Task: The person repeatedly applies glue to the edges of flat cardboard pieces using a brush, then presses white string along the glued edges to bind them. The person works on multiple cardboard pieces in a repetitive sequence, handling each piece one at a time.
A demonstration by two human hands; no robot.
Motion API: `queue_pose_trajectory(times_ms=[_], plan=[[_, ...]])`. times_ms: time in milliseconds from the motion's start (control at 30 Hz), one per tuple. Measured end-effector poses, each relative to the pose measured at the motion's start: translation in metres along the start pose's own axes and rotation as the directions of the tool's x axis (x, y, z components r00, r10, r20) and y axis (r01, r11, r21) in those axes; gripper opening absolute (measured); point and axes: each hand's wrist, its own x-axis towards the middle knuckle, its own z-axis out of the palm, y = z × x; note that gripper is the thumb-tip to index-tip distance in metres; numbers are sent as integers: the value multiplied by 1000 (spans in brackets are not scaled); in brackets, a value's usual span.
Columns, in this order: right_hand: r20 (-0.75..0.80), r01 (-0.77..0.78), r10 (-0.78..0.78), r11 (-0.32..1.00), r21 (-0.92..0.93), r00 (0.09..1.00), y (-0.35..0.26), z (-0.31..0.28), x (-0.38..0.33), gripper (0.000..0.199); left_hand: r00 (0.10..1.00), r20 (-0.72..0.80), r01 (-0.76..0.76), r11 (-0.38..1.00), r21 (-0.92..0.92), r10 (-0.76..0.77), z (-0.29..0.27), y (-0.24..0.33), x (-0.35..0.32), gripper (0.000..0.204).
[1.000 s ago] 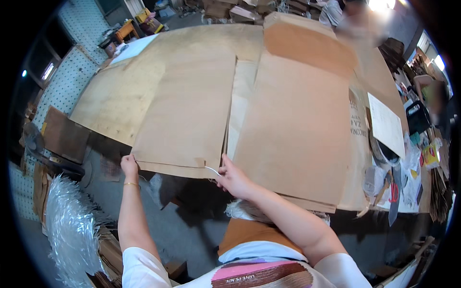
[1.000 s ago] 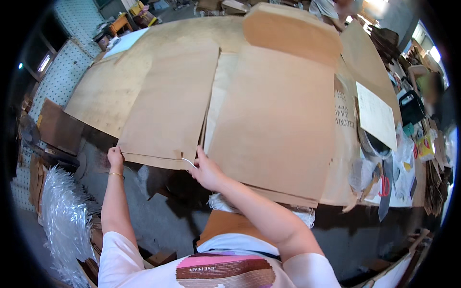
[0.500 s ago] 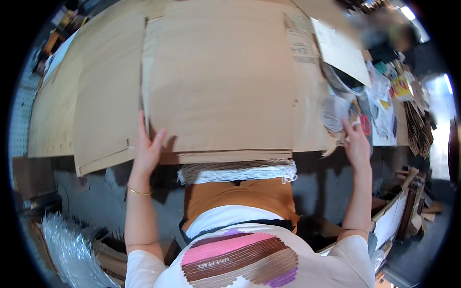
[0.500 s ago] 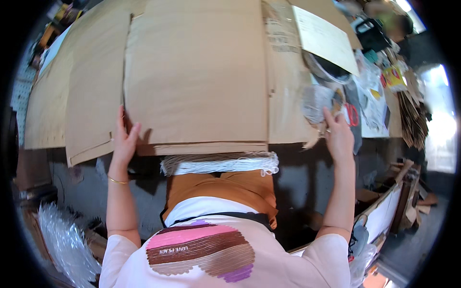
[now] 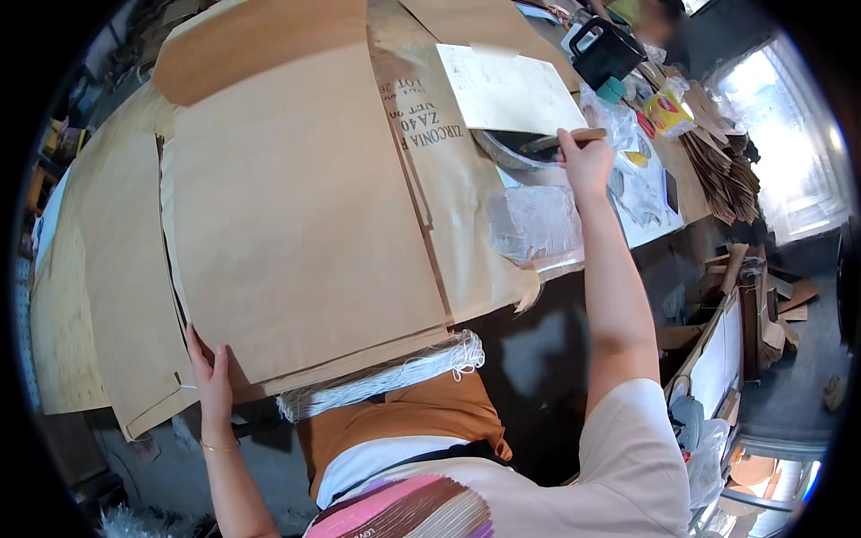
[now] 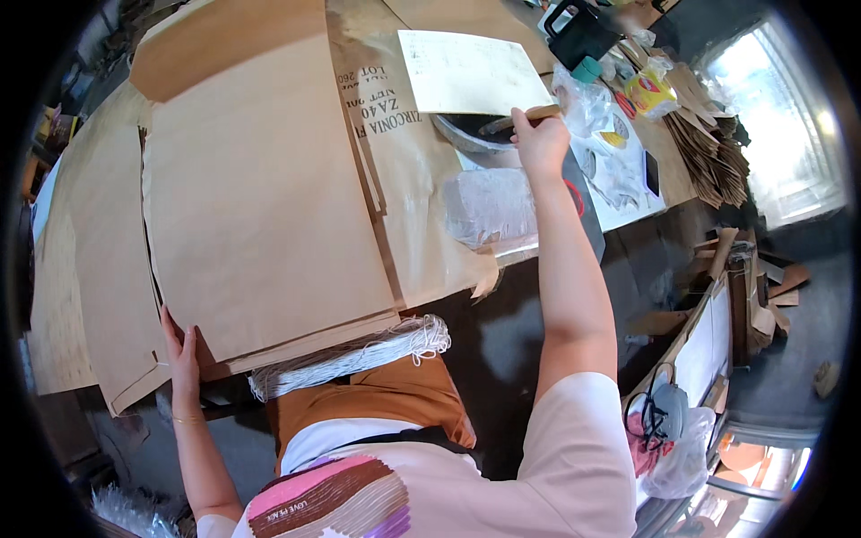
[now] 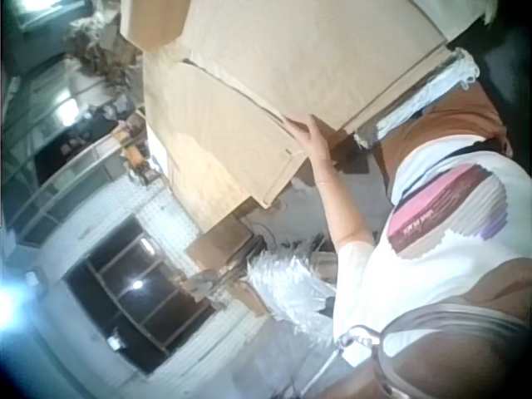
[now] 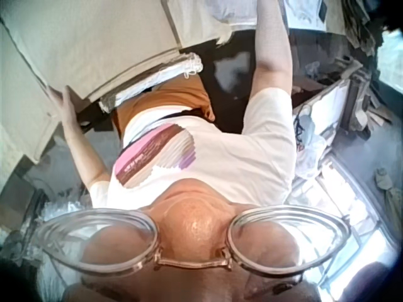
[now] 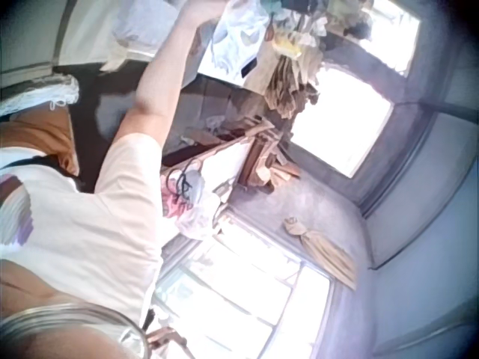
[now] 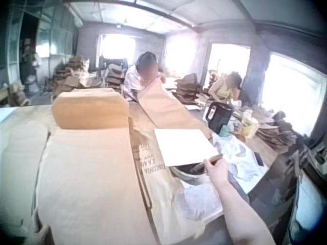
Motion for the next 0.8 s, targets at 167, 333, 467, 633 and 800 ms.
queue_pose_trajectory(times_ms=[167,333,467,633,800], plan=[[30,25,-22,996,-86,999,-15,2,7,36,864,134,-492,760,425,485,20,28,-75,13],[141,-17,32,994,-110,989,-15,-8,15,39,803,559,-508,726,464,206,77,-11,-125,11],[247,39,36,955,-293,968,-23,-6,26,42,765,609,-525,750,403,208,73,-26,-126,11],[72,276,-288,770,-575,955,-55,-5,37,52,807,433,-559,755,342,402,50,-5,-125,15],[90,194,-285,821,537,954,-113,-18,-168,9,904,369,-295,939,177,215,32,17,-124,18]])
